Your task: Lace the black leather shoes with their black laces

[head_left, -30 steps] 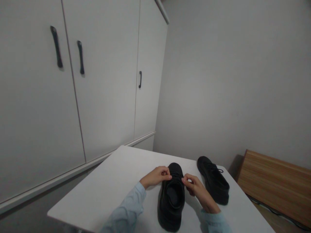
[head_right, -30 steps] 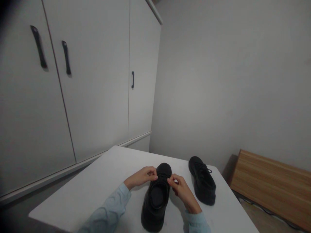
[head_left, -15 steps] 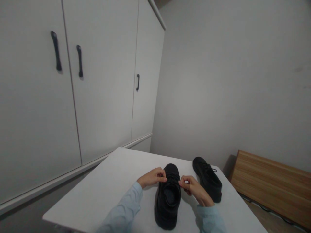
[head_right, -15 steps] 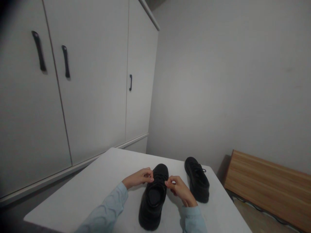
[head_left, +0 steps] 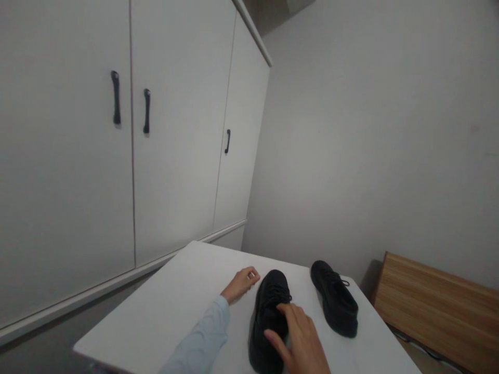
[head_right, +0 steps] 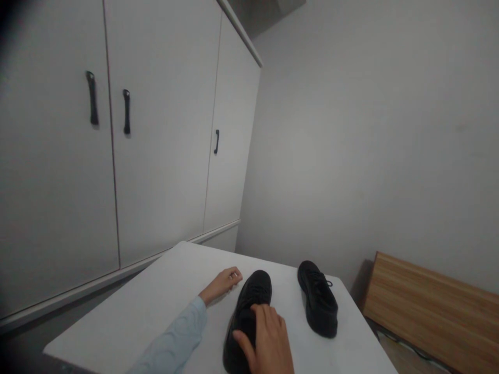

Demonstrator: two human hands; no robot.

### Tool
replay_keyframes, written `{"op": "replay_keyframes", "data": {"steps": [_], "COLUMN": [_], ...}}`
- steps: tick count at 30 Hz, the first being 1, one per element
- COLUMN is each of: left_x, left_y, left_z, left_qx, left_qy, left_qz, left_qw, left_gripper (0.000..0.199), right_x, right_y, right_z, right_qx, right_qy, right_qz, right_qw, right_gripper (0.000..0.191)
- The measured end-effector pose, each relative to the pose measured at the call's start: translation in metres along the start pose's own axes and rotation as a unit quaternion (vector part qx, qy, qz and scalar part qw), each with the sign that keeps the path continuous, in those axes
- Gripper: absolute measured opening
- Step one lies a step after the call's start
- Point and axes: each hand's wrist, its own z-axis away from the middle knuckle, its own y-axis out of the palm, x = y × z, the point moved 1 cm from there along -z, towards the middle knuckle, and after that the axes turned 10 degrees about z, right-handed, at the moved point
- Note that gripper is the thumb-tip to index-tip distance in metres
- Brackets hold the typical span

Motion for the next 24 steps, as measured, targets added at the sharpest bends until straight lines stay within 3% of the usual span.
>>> {"op": "replay_keyframes", "data": {"steps": [3,6,9,14,18,24], "left_x": [0.006,0.004,0.001,0.0,-0.001,0.0], "left_y": [0.001,0.004,0.007,0.008,0.006,0.004], "left_z": [0.001,0.006,0.011,0.013,0.013,0.013], "left_qx": [0.007,0.011,0.009,0.025,0.031,0.037], "left_qy": [-0.008,0.005,0.003,0.004,0.005,0.011], "left_qz": [-0.045,-0.197,-0.314,-0.338,-0.346,-0.355], "left_qw": [0.999,0.98,0.949,0.941,0.938,0.934], "left_gripper": [0.034,0.022,0.019,0.022,0.022,0.022], "right_x": [0.008,0.011,0.017,0.028,0.025,0.002], "right_y": [0.02,0.039,0.045,0.042,0.035,0.001], "right_z": [0.02,0.032,0.037,0.039,0.036,0.013], "right_qx": [0.019,0.028,0.023,0.0,0.006,0.067], "right_qy": [-0.066,-0.032,-0.014,0.054,0.061,0.076], "right_qz": [0.089,0.15,0.144,0.101,0.093,0.057], "right_qw": [0.994,0.988,0.989,0.993,0.994,0.993], "right_gripper": [0.052,0.039,0.029,0.023,0.029,0.023]}}
